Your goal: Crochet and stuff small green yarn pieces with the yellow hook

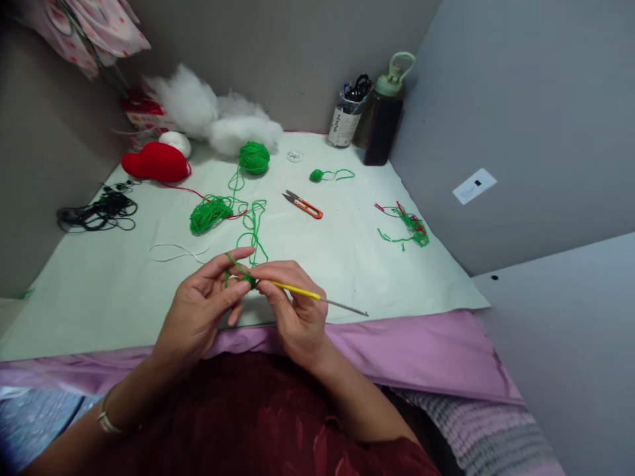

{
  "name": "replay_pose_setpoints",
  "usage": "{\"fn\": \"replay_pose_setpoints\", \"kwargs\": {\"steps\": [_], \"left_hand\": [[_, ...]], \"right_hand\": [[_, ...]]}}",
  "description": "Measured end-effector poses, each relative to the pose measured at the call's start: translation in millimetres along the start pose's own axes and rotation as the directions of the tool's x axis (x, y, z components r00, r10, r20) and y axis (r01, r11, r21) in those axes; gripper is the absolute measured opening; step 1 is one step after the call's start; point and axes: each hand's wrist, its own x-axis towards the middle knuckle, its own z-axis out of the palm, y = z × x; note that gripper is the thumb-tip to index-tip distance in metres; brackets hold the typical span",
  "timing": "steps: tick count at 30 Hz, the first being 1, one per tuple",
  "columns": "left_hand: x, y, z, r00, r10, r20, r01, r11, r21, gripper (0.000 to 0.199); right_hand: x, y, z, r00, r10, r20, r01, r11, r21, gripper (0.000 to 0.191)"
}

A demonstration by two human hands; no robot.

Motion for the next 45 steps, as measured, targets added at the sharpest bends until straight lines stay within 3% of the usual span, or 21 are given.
{"fn": "replay_pose_setpoints", "kwargs": {"steps": [3,6,9,12,17,24,29,32,36,38,42,45], "left_hand": [[1.6,0.3,1.5,1.0,-0.008,-0.021,0.006,0.997,-0.076,0.041],[4.6,6.0,1.2,0.983,-0.178,0.047,0.184,0.957,-0.225,0.041],[7.7,10.6,-0.7,0.964,-0.259,0.061,0.265,0.912,-0.312,0.032],[8.0,10.4,1.0,0.979,-0.201,0.013,0.197,0.939,-0.282,0.027],[4.5,6.6,7.2,0.992,-0.126,0.025,0.128,0.985,-0.113,0.03],[2.4,10.4,2.1,0.994,-0.108,-0.004,0.108,0.994,-0.036,0.027],[1.8,11.0,-1.6,0.996,-0.092,0.001,0.092,0.996,0.011,0.028],[1.4,9.1,-2.1,0.998,-0.069,-0.004,0.069,0.997,0.04,0.028],[-1.1,5.2,-0.3,1.0,0.002,-0.016,0.0,0.995,0.104,0.032],[-2.3,4.3,0.5,0.999,0.034,-0.018,-0.032,0.993,0.113,0.036],[-2.1,5.3,-0.1,1.0,0.011,0.001,-0.011,0.996,0.084,0.035],[-0.8,6.0,-1.2,1.0,-0.007,0.009,0.006,0.997,0.072,0.033]], "right_hand": [[-4.0,-0.7,0.3,0.983,-0.17,0.07,0.183,0.944,-0.274,0.032],[-2.9,-1.9,-2.4,0.961,-0.261,0.094,0.277,0.881,-0.382,0.031],[2.6,-2.2,-5.6,0.993,-0.105,-0.046,0.094,0.976,-0.197,0.023],[7.4,-1.3,-5.6,0.99,0.109,-0.093,-0.102,0.991,0.083,0.018],[7.5,2.9,-3.3,0.987,0.158,-0.042,-0.15,0.978,0.147,0.014],[8.1,7.8,-11.0,0.957,0.287,0.024,-0.283,0.921,0.268,0.021],[8.0,0.2,-14.6,0.982,0.186,0.03,-0.188,0.961,0.201,0.018],[6.3,-3.5,-15.8,0.999,0.028,0.042,-0.029,0.999,0.022,0.02],[4.3,-1.6,-14.5,0.946,-0.277,0.17,0.313,0.915,-0.254,0.021],[3.1,-0.1,-13.0,0.935,-0.317,0.156,0.349,0.897,-0.269,0.021],[1.8,-1.6,-11.2,0.995,-0.095,0.0,0.095,0.991,-0.091,0.02],[2.5,-3.9,-11.5,0.998,0.063,-0.014,-0.062,0.995,0.076,0.019]]}}
